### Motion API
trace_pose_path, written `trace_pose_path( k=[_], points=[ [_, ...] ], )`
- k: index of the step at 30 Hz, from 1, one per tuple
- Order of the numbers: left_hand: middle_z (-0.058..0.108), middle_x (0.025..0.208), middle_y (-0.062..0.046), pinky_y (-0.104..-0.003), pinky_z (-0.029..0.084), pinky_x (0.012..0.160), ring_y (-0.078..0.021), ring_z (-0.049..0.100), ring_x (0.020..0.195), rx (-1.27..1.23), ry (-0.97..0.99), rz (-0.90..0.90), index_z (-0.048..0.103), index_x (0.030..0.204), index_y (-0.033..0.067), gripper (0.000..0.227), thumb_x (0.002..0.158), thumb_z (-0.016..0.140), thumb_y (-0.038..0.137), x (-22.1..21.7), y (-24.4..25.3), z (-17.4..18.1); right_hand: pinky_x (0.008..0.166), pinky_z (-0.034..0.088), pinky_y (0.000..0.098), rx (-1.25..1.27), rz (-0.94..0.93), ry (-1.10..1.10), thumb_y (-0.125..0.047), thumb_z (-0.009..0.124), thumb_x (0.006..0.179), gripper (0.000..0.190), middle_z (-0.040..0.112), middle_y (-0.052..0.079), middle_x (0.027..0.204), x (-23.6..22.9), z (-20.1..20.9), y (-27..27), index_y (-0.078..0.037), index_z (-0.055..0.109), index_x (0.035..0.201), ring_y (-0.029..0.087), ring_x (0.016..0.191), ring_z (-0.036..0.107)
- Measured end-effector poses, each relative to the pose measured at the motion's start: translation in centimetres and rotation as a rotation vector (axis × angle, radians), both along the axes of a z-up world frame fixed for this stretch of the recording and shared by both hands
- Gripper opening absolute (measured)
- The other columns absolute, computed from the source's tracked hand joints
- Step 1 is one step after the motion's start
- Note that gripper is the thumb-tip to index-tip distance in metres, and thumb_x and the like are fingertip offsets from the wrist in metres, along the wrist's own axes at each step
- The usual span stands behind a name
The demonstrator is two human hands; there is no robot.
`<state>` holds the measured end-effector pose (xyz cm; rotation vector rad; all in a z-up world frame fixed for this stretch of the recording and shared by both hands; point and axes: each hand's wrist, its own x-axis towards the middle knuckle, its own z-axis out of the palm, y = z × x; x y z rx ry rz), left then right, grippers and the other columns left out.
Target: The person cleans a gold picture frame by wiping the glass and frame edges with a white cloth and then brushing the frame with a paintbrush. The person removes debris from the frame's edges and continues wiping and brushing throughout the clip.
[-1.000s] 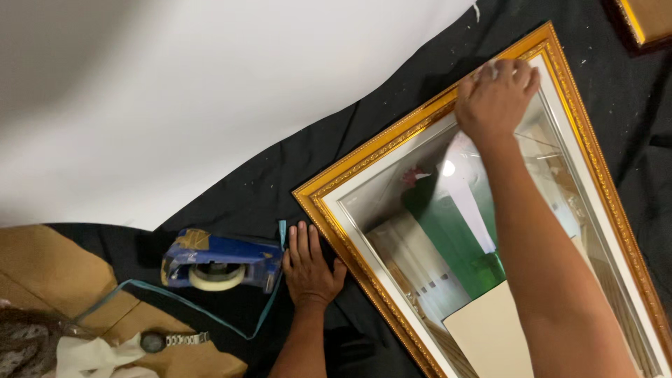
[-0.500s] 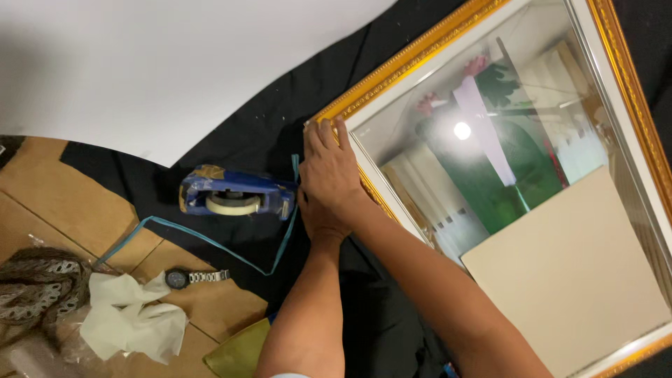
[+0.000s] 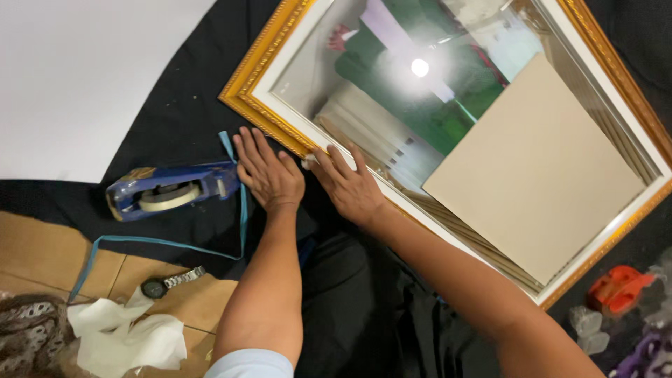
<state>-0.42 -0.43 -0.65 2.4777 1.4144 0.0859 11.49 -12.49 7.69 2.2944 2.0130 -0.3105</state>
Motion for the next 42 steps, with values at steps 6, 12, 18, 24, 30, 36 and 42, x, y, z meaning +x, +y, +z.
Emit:
trace_pose_path(
  k=[6, 12, 18, 24, 30, 36, 42],
  points=[
    [0.022, 0.173, -0.019, -0.051, 0.025, 0.121, -0.0353, 0.018, 0.162, 0.017, -0.073, -0.037, 0.025, 0.165, 0.0025, 0.064, 0.109, 0.039, 0.032, -0.2, 0.2, 0.2, 0.12, 0.019, 0.0606, -0.147, -0.186, 0.052, -0.024, 0.044, 0.098, 0.056, 0.036, 0.014, 0.16, -1.0, 1.0, -12.1, -0.023, 0.045, 0.153, 0.032, 0.148, 0.034],
    [0.01, 0.175, -0.021, -0.056, 0.017, 0.123, -0.037, 0.007, 0.162, -0.063, 0.062, -0.066, 0.016, 0.167, 0.0, 0.069, 0.111, 0.041, 0.032, -1.1, 0.5, -1.9, 0.121, 0.017, 0.0616, -0.324, -0.29, 0.003, -0.025, 0.042, 0.099, 0.057, 0.036, 0.015, 0.158, -2.8, 2.7, -22.5, -0.024, 0.041, 0.157, 0.032, 0.148, 0.032],
    [0.004, 0.17, -0.029, -0.063, 0.009, 0.118, -0.0457, 0.001, 0.156, -0.247, 0.165, -0.101, 0.014, 0.161, -0.0078, 0.084, 0.1, 0.062, 0.025, 0.8, 3.0, 1.9, 0.12, 0.016, 0.063, -0.382, -0.447, 0.01, -0.022, 0.043, 0.099, 0.055, 0.04, 0.016, 0.152, -2.7, 4.7, -32.1, -0.031, 0.044, 0.154, 0.034, 0.147, 0.033],
    [0.031, 0.153, -0.031, -0.063, 0.024, 0.116, -0.0466, 0.028, 0.144, -0.385, 0.095, -0.128, 0.023, 0.154, -0.0104, 0.103, 0.085, 0.084, 0.035, 5.7, -9.1, 7.1, 0.119, 0.016, 0.0618, -0.369, -0.595, -0.014, -0.021, 0.047, 0.095, 0.056, 0.05, 0.013, 0.14, -3.2, 5.1, -42.0, -0.041, 0.049, 0.147, 0.031, 0.138, 0.039],
    [-0.012, 0.163, -0.036, -0.053, 0.013, 0.125, -0.0456, -0.007, 0.155, -1.131, 0.585, -0.005, -0.013, 0.155, -0.0114, 0.153, 0.065, 0.09, 0.056, 5.2, -37.0, 7.9, 0.118, 0.018, 0.063, -0.401, -0.79, 0.034, -0.017, 0.052, 0.094, 0.058, 0.053, 0.013, 0.135, -4.7, 5.3, -50.8, -0.043, 0.053, 0.146, 0.031, 0.136, 0.041],
    [-0.033, 0.152, -0.049, -0.069, -0.002, 0.119, -0.0639, -0.026, 0.145, -0.992, 0.949, -0.089, -0.025, 0.149, -0.0113, 0.169, 0.057, 0.089, 0.073, 5.8, -45.9, 5.9, 0.115, 0.022, 0.0636, -0.256, -1.045, -0.03, -0.012, 0.061, 0.085, 0.064, 0.053, 0.014, 0.135, -7.0, 5.2, -56.6, -0.043, 0.059, 0.141, 0.032, 0.137, 0.043],
    [-0.039, 0.153, -0.04, -0.064, -0.011, 0.122, -0.0517, -0.035, 0.146, -0.693, 0.947, 0.146, -0.041, 0.146, -0.0049, 0.188, 0.042, 0.098, 0.069, 7.0, -48.6, 5.4, 0.112, 0.025, 0.0663, -0.183, -1.397, 0.011, -0.006, 0.07, 0.073, 0.074, 0.051, 0.016, 0.137, -9.3, 4.6, -61.1, -0.04, 0.063, 0.138, 0.034, 0.134, 0.043]
  ],
)
